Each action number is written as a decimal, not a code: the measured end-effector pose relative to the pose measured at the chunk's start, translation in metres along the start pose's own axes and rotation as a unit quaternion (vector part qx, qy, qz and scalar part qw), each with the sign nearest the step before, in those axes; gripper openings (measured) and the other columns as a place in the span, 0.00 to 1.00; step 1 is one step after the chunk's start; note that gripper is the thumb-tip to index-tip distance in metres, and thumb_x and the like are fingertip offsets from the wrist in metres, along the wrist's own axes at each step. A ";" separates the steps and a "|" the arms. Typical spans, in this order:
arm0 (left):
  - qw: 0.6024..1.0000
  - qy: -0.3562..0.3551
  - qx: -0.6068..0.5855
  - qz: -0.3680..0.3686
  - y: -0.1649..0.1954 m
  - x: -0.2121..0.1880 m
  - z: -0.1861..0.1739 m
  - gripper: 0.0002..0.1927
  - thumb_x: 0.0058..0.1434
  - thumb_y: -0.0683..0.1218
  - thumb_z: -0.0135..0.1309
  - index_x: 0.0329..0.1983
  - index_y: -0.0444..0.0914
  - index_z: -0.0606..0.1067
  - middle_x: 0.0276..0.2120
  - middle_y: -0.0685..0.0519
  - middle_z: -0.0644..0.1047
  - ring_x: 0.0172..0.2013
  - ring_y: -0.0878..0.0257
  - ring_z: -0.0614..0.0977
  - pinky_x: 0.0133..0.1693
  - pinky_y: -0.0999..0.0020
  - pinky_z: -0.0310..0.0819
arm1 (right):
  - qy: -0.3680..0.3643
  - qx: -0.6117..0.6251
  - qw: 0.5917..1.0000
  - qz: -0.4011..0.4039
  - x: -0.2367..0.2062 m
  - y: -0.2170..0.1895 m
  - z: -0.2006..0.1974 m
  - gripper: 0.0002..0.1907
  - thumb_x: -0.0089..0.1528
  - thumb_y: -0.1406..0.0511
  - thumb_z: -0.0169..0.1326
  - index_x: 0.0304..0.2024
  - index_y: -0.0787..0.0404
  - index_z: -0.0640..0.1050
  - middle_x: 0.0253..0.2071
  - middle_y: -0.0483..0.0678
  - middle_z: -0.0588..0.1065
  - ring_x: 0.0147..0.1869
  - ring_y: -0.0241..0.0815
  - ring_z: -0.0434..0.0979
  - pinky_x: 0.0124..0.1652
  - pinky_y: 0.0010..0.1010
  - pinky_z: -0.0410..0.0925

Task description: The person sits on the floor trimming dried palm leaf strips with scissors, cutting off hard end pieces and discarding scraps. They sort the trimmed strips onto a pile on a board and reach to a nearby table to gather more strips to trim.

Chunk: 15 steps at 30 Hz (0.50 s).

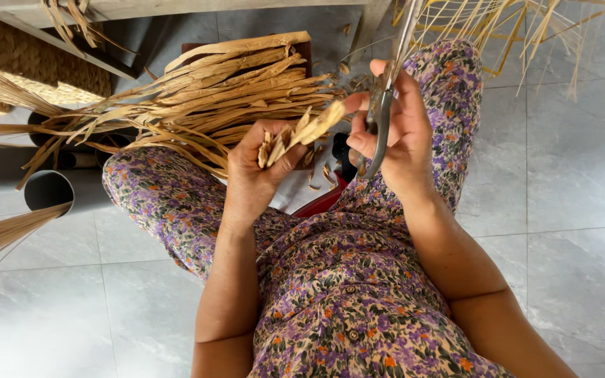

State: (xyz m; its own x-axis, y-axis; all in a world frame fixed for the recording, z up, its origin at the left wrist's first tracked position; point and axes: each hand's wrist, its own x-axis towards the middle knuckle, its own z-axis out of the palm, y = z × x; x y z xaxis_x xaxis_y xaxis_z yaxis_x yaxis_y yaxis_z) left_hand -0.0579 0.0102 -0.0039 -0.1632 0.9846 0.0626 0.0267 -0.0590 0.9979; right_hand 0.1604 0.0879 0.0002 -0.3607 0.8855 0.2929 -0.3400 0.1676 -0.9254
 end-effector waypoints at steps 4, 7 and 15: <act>0.999 -0.010 0.035 -0.001 0.002 -0.005 0.008 0.13 0.63 0.39 0.66 0.49 0.34 0.77 0.40 0.56 0.81 0.39 0.72 0.78 0.45 0.77 0.76 | 0.008 -0.003 1.000 -0.001 0.002 -0.014 0.011 0.36 0.65 0.75 0.63 0.72 0.57 0.62 0.49 0.51 0.77 0.53 0.37 0.79 0.48 0.24 0.73; 0.999 -0.012 -0.035 0.014 0.006 -0.005 0.011 0.11 0.65 0.39 0.65 0.48 0.34 0.78 0.43 0.55 0.80 0.42 0.70 0.79 0.46 0.75 0.76 | 0.010 0.002 1.000 0.000 0.001 -0.016 0.015 0.32 0.69 0.75 0.63 0.70 0.58 0.63 0.46 0.52 0.79 0.48 0.36 0.80 0.47 0.24 0.75; 0.998 0.026 -0.056 0.005 0.010 -0.005 0.019 0.11 0.63 0.41 0.65 0.47 0.34 0.79 0.39 0.56 0.82 0.38 0.71 0.80 0.43 0.74 0.77 | -0.021 -0.057 0.998 -0.026 0.003 -0.010 0.021 0.34 0.68 0.78 0.63 0.71 0.58 0.63 0.48 0.51 0.78 0.52 0.38 0.81 0.51 0.26 0.77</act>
State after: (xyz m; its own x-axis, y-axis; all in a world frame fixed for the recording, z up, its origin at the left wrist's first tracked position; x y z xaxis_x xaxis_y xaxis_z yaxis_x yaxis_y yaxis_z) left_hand -0.0385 0.0076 0.0055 -0.2153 0.9740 0.0700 -0.0807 -0.0892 0.9927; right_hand 0.1448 0.0797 0.0149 -0.3815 0.8562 0.3485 -0.2587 0.2630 -0.9295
